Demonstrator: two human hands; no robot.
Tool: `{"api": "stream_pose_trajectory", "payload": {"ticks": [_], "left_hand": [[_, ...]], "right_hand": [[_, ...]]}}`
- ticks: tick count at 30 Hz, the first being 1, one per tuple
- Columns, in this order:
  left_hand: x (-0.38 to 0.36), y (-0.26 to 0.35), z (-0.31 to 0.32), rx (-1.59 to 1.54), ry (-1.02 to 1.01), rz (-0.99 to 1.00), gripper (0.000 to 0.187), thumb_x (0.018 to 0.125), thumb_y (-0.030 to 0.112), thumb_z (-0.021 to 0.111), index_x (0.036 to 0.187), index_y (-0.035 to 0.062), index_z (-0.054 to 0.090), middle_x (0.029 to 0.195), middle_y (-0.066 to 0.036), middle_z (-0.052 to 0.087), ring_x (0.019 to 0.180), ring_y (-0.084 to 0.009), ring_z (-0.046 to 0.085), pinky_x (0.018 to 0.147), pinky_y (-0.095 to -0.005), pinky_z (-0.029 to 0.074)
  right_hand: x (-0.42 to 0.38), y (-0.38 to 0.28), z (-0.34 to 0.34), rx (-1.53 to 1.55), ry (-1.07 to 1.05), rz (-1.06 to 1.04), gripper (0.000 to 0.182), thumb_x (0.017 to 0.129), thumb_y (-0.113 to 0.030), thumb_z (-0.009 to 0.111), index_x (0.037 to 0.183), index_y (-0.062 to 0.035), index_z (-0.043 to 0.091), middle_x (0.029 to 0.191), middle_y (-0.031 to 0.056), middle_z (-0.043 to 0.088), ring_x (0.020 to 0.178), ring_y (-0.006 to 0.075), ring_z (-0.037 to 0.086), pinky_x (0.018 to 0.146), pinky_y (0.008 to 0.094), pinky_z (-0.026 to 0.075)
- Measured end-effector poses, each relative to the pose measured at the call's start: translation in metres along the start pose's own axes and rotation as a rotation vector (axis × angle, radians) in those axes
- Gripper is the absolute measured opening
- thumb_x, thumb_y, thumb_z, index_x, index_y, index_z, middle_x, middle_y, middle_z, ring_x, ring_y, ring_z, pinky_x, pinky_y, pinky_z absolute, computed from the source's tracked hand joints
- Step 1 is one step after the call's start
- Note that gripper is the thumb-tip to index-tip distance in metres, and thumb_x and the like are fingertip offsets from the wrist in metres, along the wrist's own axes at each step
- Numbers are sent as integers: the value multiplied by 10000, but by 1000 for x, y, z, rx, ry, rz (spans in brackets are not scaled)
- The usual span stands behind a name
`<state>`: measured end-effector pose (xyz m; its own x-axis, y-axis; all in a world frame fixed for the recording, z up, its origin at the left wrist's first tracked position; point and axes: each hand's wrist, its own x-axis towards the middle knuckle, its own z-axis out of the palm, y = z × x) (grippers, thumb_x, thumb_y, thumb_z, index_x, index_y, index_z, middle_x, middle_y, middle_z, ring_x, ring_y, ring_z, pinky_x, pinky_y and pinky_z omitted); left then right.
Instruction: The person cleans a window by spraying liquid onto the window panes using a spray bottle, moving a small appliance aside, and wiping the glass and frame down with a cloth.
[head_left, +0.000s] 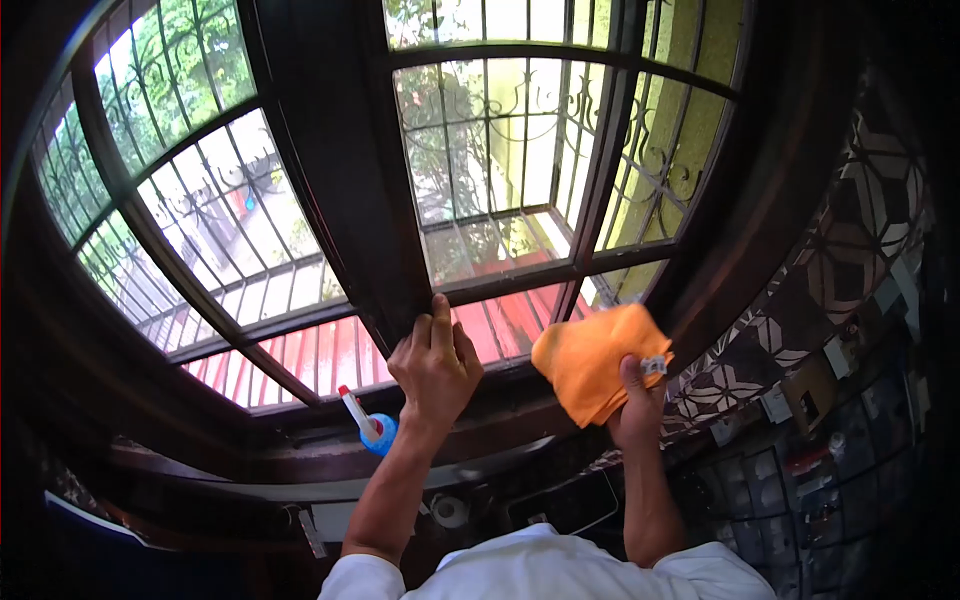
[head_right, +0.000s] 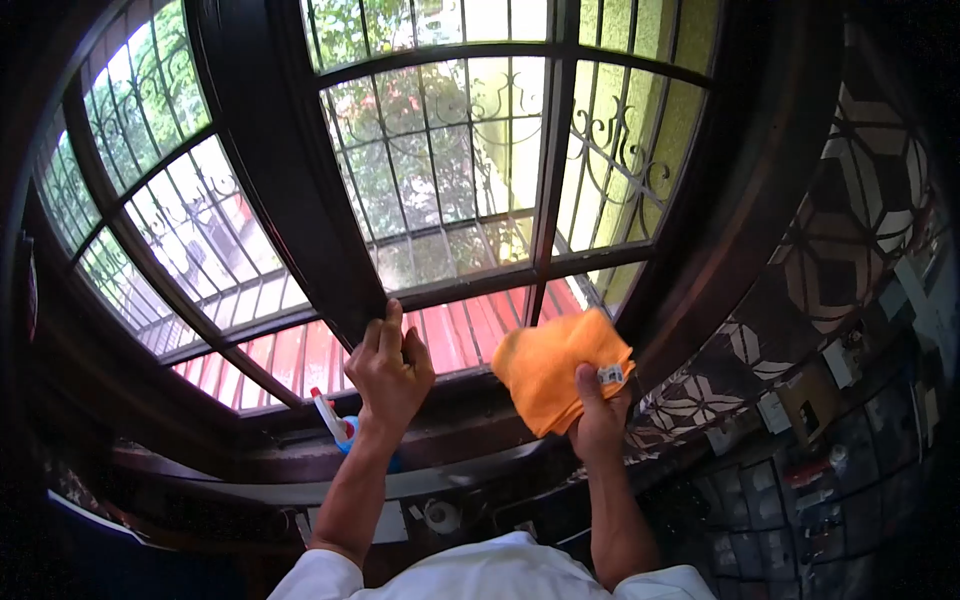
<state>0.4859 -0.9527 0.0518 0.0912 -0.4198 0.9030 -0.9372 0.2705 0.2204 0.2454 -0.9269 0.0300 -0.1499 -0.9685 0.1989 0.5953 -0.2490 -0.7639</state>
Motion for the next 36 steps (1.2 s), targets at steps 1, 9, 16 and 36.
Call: {"api": "stream_pose_trajectory", "payload": {"ticks": [1,9,16,36], "left_hand": [[-1,0,1,-1,-2,-7,359,775,6,667,1131,-36,676,717,-117,578,512,-272,593,467,-370,467],[0,1,-1,28,-44,-18,350,771,17,665,1114,-48,672,764,-121,600,550,-265,622,492,-372,489],[4,2,-6,17,-103,-43,347,769,18,627,1102,-71,668,784,-129,597,612,-271,636,549,-368,507],[3,3,-2,8,-70,-57,334,763,-18,617,1091,-47,673,774,-143,600,569,-309,625,506,-398,493]], "right_hand": [[9,-6,11,-206,-108,-209,356,986,-113,596,1310,8,512,1175,112,638,1057,243,666,899,357,546],[110,-41,208,-1264,-525,-1403,588,737,-71,747,1272,-1,513,1326,191,469,1280,378,424,1029,565,319],[115,-22,222,-1209,-325,-1532,736,658,-129,773,1355,-170,540,1320,119,489,1253,339,434,977,599,307],[108,-4,75,-1163,-289,-1301,591,623,11,733,1199,18,603,1250,167,540,1094,362,525,850,423,504]]}}
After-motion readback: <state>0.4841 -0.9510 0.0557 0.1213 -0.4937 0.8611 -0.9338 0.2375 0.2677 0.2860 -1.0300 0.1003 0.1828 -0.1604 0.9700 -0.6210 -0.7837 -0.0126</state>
